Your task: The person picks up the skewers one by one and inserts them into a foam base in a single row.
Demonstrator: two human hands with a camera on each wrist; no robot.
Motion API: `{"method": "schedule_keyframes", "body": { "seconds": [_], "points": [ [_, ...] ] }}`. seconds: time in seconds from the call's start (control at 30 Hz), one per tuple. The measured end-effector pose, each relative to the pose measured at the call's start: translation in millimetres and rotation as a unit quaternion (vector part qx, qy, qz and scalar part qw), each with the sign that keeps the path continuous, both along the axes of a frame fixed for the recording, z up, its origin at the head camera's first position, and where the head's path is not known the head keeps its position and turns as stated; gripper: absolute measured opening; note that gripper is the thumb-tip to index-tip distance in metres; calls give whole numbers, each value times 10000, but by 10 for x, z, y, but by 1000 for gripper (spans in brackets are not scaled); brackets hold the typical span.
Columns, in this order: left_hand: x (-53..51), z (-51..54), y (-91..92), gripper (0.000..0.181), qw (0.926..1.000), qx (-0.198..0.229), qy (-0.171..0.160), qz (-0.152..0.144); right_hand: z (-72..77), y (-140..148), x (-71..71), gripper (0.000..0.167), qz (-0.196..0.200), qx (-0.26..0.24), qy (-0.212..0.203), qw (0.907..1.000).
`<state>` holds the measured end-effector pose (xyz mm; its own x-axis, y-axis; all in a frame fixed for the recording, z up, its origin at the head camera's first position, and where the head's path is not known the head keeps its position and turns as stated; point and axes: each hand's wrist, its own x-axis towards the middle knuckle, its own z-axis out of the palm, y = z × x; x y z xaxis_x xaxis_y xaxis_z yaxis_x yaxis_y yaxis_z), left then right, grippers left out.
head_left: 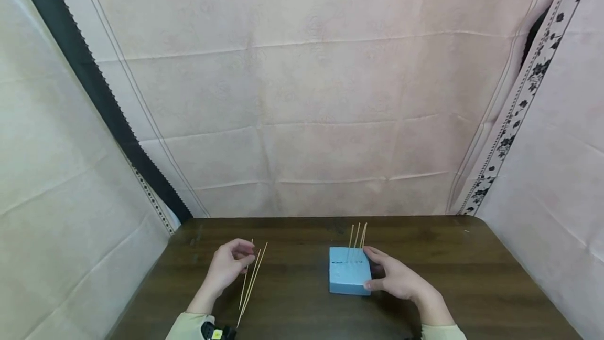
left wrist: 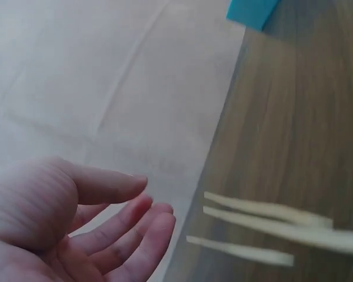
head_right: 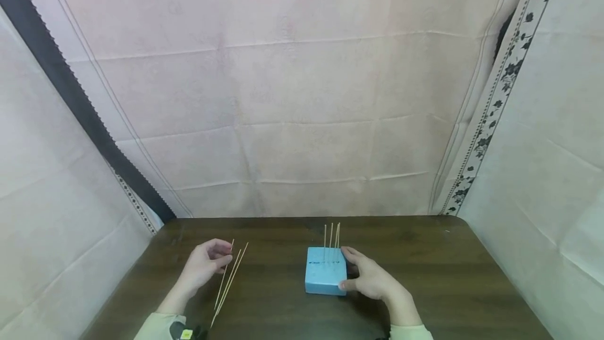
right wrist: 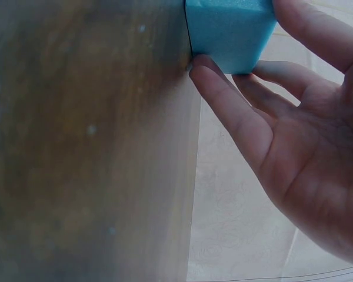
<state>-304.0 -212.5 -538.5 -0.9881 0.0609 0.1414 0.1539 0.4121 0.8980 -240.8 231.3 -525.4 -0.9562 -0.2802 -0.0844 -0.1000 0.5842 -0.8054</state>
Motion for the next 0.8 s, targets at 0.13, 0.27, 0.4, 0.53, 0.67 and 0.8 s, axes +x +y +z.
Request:
{"method": "schedule_keyframes", "body": {
  "seconds": [0.13, 0.27, 0.4, 0.53, 0.67, 0.8],
  "points": [
    [-41, -69, -108, 27, 9996, -117, -166, 220, 1, 1, 3, 96, 8, 4, -7, 10000],
    [-40, -105, -155, 34, 9983, -295, -460, 178, -5, -2, 0, 95, 42, -45, -16, 10000],
    [-36, -123, -166, 41, 9963, -383, -752, 132, 5, -7, 3, 96, 148, -137, -4, 9998],
    [-31, -138, -161, 45, 9951, -409, -886, 155, 16, -7, 9, 96, 193, -162, -14, 9997],
    [-33, -145, -152, 49, 9954, -438, -842, 148, 19, 1, 9, 96, 143, -130, -4, 9998],
    [-32, -122, -150, 57, 9952, -512, -822, 112, 17, 7, 11, 96, 100, -112, -8, 9999]
  ]
}}
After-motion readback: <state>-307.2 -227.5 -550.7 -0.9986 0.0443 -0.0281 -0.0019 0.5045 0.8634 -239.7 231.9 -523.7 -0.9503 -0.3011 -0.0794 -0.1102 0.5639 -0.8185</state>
